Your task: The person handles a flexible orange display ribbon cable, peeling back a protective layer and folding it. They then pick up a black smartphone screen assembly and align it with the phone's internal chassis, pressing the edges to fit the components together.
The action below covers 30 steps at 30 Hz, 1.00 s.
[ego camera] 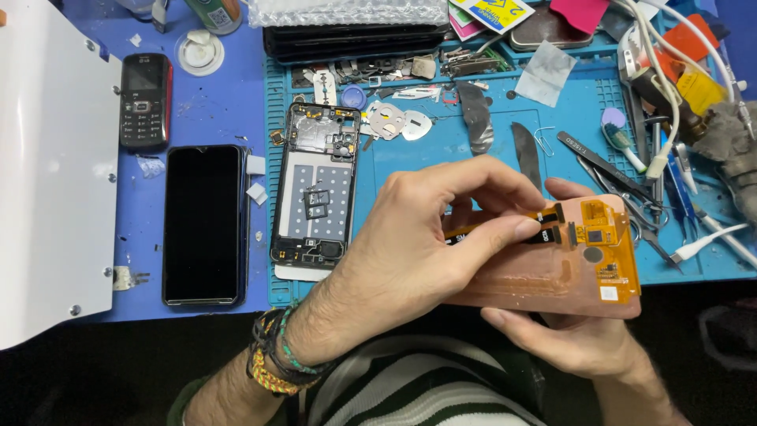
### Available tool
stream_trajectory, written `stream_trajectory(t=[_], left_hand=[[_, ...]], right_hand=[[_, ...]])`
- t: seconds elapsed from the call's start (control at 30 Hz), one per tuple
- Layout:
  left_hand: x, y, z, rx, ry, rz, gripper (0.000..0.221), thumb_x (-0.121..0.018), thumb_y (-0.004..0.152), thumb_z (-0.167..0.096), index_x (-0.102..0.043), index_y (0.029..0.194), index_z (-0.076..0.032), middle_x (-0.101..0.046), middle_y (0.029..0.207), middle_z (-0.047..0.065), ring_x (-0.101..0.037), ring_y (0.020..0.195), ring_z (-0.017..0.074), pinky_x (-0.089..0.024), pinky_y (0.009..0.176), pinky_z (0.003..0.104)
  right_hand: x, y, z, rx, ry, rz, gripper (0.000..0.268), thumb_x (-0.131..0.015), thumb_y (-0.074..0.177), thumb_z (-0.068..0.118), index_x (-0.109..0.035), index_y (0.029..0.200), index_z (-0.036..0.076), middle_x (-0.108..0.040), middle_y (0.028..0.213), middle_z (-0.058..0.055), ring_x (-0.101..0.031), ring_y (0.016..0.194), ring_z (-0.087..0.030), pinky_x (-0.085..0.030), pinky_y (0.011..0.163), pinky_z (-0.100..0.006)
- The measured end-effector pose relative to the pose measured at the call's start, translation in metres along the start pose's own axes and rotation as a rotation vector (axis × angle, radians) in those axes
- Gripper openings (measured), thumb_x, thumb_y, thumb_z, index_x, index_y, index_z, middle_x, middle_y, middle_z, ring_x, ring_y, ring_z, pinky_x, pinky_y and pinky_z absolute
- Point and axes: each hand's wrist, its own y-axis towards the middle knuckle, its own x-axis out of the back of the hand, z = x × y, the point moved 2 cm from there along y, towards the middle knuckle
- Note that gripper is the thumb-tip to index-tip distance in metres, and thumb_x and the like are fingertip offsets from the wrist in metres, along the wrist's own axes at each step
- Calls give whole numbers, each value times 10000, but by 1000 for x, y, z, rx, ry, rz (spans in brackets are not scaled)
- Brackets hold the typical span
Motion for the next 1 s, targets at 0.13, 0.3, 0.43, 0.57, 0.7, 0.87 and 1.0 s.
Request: stream_trajectory(t=[0.13, 0.3, 0.43, 0.57, 0.7, 0.87, 1.0], left_hand=[[2, 0, 0, -45, 125, -20, 118, -717, 871, -78, -715, 988, -71, -711, 836, 30, -608, 718, 109, -504, 652, 226], [7, -3, 3, -42, 115, -78, 213, -734, 865, -16, -693, 1071, -56, -747, 966, 18, -648, 817, 81, -523, 785, 212], [13, -6, 5, 20, 0, -104, 270, -703, 880, -6, -656, 1144, -32, -701, 1121, 66, -693, 867, 108, -593, 859, 251], [14, -12, 14, 122, -214, -93, 307, -677, 921, -4, -638, 1225, -29, -671, 927, 22, -573, 737, 46, -458, 653, 185], [6, -14, 23, 153, -412, -68, 405, -596, 961, 35, -534, 1357, -26, -593, 1121, 107, -477, 669, 20, -486, 601, 174], [3, -15, 27, 125, -313, -121, 311, -620, 939, 5, -520, 1224, -70, -585, 1067, 73, -516, 717, 52, -455, 571, 181], [5, -16, 28, 134, -193, -144, 314, -653, 910, -35, -539, 1201, -76, -597, 977, 46, -508, 664, 49, -389, 520, 178]], right_hand=[[-1, 1, -3, -10, -27, -2, 1123, -766, 602, 6, -163, 1550, -4, -377, 1522, -192, -530, 1363, -318, -475, 1172, -434], [0, -2, 4, -169, 251, -64, 1175, -704, 590, -170, -195, 1623, 67, -563, 1389, -176, -648, 1139, -265, -579, 972, -377], [19, -10, -15, -302, 457, -187, 1121, -635, 506, -110, -361, 1589, -6, -543, 1499, -173, -617, 1142, -286, -512, 969, -401], [11, 8, 6, -188, 904, -16, 1157, -795, 640, 64, -208, 1635, -3, -350, 1643, -270, -528, 1368, -436, -468, 1091, -603], [9, 8, 3, -190, 931, 121, 1099, -785, 755, 135, -165, 1645, -45, -443, 1562, -272, -526, 1383, -425, -438, 1132, -601], [21, -16, -29, -239, 1024, 70, 854, -747, 839, 81, -327, 1564, -86, -529, 1477, -317, -588, 1281, -445, -482, 1036, -558], [14, -10, -15, -266, 1005, 30, 742, -635, 896, 114, -357, 1554, -87, -542, 1478, -349, -612, 1270, -493, -505, 1008, -584]])
